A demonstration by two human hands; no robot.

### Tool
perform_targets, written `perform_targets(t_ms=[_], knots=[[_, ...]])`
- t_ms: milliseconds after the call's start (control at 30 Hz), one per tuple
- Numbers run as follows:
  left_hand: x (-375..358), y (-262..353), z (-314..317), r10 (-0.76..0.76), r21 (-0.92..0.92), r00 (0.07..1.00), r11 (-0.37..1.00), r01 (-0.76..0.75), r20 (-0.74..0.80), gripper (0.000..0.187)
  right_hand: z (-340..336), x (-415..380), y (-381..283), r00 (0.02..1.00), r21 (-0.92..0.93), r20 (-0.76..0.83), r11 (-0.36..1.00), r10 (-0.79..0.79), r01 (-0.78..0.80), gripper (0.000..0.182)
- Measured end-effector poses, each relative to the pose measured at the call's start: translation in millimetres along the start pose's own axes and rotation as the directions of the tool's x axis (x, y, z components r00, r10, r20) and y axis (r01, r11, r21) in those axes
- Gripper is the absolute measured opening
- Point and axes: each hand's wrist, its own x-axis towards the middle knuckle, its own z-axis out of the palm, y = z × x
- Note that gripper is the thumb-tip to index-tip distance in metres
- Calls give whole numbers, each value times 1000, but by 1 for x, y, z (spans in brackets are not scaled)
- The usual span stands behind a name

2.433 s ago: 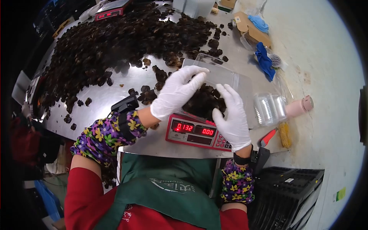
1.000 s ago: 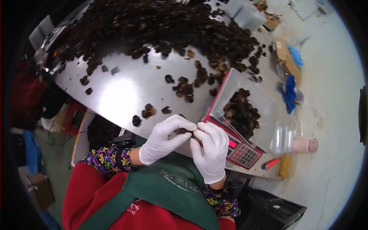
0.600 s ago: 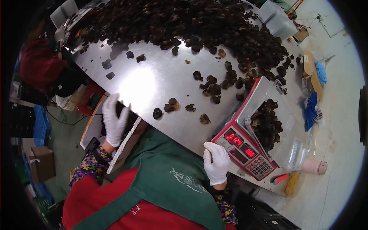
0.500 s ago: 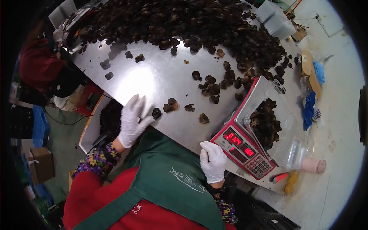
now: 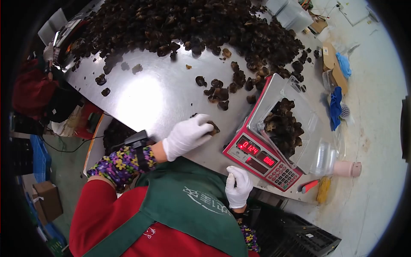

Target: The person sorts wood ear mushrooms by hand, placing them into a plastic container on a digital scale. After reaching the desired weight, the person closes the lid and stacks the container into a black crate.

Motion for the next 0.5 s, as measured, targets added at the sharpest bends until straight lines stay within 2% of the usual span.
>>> perform_targets(t_ms=[33,100,133,167,233,367,500], knots=[[3,0,9,2,5,1000,1000,-2,-5,21,-1,1,0,1000,2,-3,1000,-7,7,21],[4,0,28,19,97,984,995,-36,177,19,-6,3,0,1000,-7,-21,1000,-19,19,21],[5,2,29,42,91,978,994,-62,205,19,-8,2,1,999,-20,-33,999,-26,25,21],[8,1,27,48,94,978,993,-68,204,19,-11,1,2,999,-20,-40,999,-29,28,21],[12,3,19,80,-29,979,997,-75,186,20,-16,-5,6,998,-41,-59,999,-9,6,19],[46,-19,-9,-52,-12,998,999,52,31,22,-28,-24,15,991,-37,-109,996,83,-87,10],[70,-51,-4,-33,66,995,997,27,94,22,-35,-31,22,986,-48,-131,993,105,-112,9]])
